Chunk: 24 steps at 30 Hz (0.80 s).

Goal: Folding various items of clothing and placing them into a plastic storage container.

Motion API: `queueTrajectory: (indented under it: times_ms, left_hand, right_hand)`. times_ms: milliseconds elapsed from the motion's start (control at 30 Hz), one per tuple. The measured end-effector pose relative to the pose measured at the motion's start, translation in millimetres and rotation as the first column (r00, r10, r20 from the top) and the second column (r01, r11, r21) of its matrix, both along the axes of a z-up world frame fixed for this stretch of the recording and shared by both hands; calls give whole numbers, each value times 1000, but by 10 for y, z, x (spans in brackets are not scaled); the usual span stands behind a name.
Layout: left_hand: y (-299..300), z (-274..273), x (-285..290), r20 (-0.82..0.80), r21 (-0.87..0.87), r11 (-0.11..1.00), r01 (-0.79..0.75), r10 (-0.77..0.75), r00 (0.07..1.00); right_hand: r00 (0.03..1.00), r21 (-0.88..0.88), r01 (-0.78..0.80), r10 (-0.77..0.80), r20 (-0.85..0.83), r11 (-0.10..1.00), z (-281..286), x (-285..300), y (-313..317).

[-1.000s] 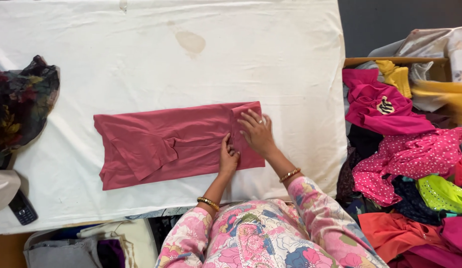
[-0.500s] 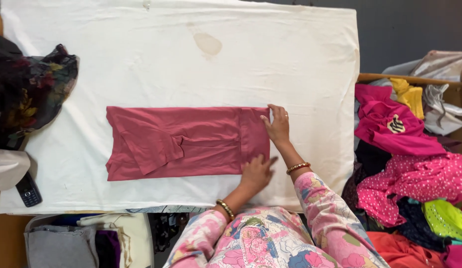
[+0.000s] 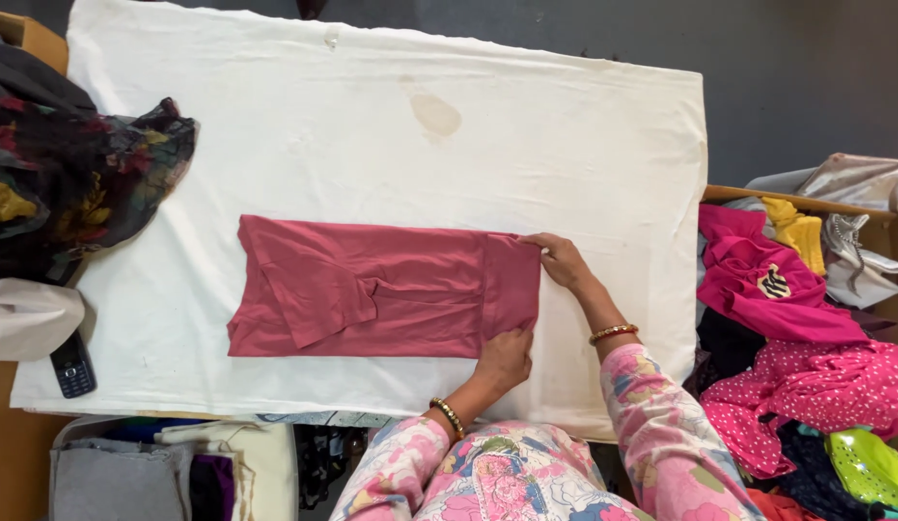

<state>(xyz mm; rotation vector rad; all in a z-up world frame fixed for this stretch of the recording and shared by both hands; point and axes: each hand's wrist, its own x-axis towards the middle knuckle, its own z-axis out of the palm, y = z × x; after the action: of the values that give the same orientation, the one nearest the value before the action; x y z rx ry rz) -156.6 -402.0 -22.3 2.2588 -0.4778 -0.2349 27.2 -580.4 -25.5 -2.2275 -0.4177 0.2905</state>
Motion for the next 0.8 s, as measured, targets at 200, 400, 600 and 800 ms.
queueTrajectory:
  times_ms: [200, 400, 600, 800]
  left_hand:
    - [450, 466, 14, -164, -257, 944, -207, 169, 972]
    - [847, 437, 26, -112, -379, 918, -119, 82, 990]
    - [1735, 924, -70, -127, -428, 880, -207, 169, 977]
    - [2924, 746, -293, -292, -467, 640, -610, 539, 790]
  right_hand:
    - [966, -395, -196, 247, 81, 898, 890, -18, 534]
    - [889, -605, -156, 378, 259, 781, 860, 48, 661]
    - [875, -542, -312, 459, 157, 780, 1512, 389, 1610]
    - [842, -316, -490, 535, 72, 813, 1288, 730, 2903]
